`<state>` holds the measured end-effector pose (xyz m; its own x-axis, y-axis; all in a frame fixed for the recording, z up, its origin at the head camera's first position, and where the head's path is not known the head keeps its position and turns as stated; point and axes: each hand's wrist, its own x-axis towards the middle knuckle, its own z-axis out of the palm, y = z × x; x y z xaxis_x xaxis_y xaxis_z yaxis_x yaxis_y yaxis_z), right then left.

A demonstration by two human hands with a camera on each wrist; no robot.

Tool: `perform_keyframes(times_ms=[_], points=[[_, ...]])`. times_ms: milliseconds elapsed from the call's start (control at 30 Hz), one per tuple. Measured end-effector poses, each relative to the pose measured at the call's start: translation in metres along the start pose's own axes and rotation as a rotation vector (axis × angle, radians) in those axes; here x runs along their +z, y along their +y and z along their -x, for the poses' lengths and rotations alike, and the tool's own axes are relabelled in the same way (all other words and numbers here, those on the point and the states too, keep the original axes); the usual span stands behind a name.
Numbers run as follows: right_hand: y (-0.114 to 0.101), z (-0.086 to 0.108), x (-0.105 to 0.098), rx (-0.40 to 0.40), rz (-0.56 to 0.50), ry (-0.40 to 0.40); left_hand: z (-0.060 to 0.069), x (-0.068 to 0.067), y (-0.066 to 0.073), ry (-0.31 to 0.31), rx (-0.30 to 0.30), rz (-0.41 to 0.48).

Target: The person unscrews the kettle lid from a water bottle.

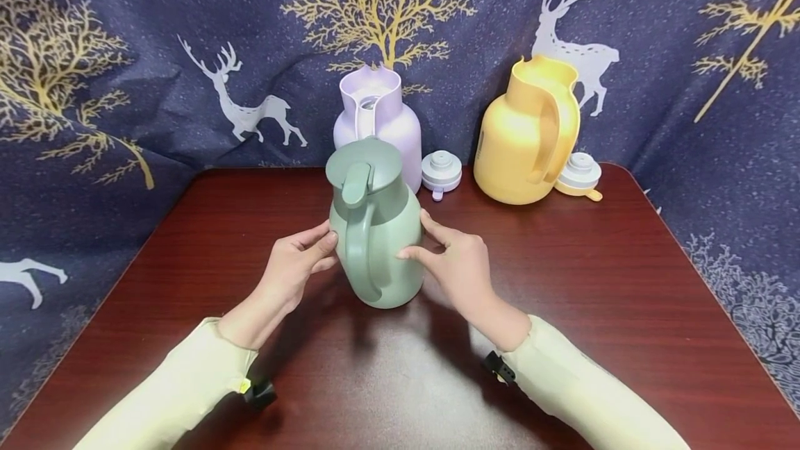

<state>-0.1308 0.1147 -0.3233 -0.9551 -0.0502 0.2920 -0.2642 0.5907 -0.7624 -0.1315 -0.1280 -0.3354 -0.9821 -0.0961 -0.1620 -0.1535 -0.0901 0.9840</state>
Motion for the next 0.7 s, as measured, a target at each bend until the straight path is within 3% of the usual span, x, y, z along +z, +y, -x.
perform_keyframes(times_ms=[233,467,567,700], points=[[0.006,0.002,-0.002,-0.06,-0.01,0.034,0.0,0.002,-0.001,-0.046,0.003,-0.019],[0.01,0.004,0.001,-0.15,0.016,0.072,-0.002,-0.007,-0.001,-0.169,0.034,-0.117],[0.011,0.004,0.001,-0.174,0.049,0.083,-0.002,-0.013,0.003,-0.211,0.097,-0.294],[0.009,0.005,0.001,-0.179,0.059,0.072,0.004,-0.02,0.017,-0.195,0.256,-0.511]])
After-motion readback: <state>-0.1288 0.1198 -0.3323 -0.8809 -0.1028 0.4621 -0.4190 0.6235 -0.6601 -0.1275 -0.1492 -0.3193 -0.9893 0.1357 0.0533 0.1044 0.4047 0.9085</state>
